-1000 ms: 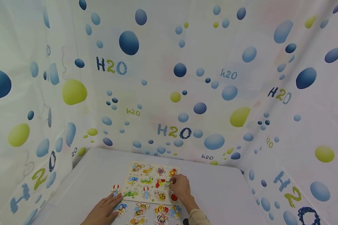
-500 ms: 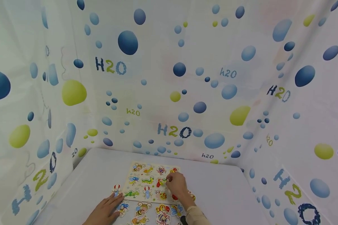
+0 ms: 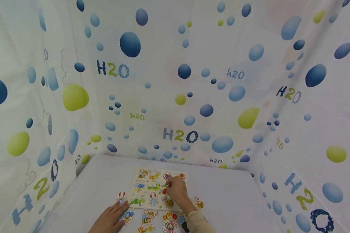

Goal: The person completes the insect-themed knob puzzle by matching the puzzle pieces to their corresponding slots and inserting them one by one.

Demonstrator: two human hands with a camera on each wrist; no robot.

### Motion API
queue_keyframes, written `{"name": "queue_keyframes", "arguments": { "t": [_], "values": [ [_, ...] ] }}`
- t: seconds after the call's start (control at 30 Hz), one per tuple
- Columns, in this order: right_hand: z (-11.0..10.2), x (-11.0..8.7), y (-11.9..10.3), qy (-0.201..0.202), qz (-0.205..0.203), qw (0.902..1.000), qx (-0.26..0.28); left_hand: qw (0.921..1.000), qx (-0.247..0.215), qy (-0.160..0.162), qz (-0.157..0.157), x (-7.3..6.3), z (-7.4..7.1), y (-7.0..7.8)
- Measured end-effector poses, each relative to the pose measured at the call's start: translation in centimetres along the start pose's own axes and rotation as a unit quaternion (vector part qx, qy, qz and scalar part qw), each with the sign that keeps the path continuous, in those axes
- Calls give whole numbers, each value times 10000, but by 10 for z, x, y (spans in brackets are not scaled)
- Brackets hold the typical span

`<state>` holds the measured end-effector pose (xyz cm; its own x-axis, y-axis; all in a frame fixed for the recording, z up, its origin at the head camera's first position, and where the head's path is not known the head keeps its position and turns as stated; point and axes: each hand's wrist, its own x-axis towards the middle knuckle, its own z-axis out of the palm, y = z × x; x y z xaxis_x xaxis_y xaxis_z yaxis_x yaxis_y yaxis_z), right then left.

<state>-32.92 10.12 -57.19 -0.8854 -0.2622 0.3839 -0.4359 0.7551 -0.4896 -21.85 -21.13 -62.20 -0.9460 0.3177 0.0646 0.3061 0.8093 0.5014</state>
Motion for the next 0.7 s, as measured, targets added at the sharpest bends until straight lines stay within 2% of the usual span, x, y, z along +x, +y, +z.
{"name": "queue_keyframes", "arguments": {
  "t": [0.2, 0.5, 0.7],
  "values": [
    [8, 5, -9, -72, -66, 9999, -26, 10000, -21, -79, 12, 3, 2, -4],
    [19, 12, -23, -154, -262, 9995, 84, 9999, -28, -90, -70, 0, -1, -1],
    [22, 12, -27, -214, -237, 9992, 259, 10000, -14, -81, 41, 1, 0, -1]
  ]
}}
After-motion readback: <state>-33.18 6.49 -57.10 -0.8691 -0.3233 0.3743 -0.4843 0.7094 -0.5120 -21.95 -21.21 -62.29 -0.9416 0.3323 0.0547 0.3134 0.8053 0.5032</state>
